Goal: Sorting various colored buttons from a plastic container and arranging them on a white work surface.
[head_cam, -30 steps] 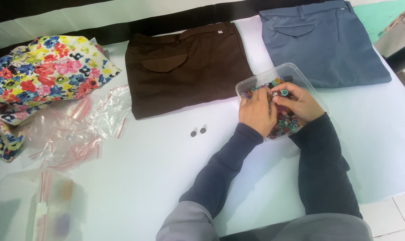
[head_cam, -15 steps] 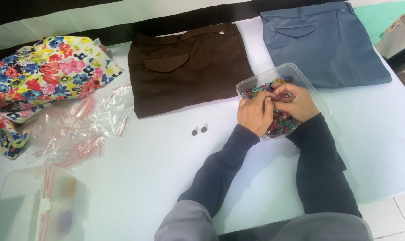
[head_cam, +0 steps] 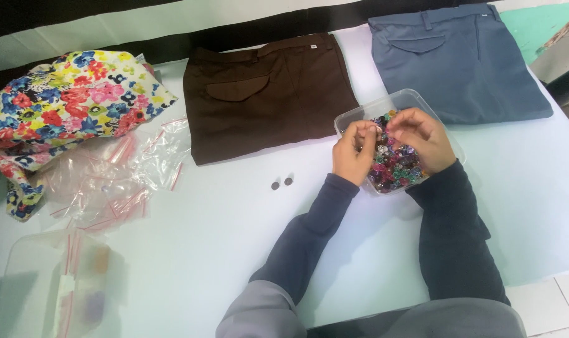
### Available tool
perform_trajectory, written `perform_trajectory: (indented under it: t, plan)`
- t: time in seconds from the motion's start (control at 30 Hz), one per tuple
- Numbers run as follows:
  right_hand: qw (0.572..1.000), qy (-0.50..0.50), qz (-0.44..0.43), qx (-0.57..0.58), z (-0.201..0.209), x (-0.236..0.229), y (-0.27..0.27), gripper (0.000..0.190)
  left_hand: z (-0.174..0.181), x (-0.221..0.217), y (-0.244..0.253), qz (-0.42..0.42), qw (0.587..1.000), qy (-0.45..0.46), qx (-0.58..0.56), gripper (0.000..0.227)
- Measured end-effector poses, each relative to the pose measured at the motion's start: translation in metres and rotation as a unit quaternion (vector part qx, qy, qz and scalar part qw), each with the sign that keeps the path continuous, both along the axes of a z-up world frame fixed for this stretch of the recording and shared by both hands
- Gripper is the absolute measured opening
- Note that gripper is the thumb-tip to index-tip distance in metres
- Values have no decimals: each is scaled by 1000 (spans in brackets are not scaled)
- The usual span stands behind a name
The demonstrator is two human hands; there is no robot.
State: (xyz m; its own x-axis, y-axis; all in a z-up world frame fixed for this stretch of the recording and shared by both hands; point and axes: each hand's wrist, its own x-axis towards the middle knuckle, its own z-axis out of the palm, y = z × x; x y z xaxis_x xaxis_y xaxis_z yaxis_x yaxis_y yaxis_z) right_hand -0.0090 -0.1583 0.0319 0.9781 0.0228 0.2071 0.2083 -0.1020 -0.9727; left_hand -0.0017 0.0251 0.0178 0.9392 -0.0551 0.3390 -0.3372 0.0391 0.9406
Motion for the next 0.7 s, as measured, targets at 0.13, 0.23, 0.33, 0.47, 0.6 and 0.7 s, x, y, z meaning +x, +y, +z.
perform_trajectory:
  t: [0.13,0.23,0.33,0.47,0.6,0.7]
  plan:
    - [1000,-7,-2,-16,3,-3,7,18,-1,-1,0,-2,999,-31,7,15]
    - [999,-15,11,-46,2,-3,8,11,-10,-2,-1,3,999,-53,7,18]
    - [999,-12,14,-41,7,-4,12,9,-22,-1,-3,20,995,-87,36,19]
    - [997,-17,27,-74,14,-7,26,8,-26,-8,2,71,987,-148,0,17]
    - [995,-18,48,-87,16,-10,43,7,-41,-12,5,119,979,-164,-34,17]
    - [997,0,58,-54,23,-16,62,7,-29,-22,13,155,970,-175,-70,11]
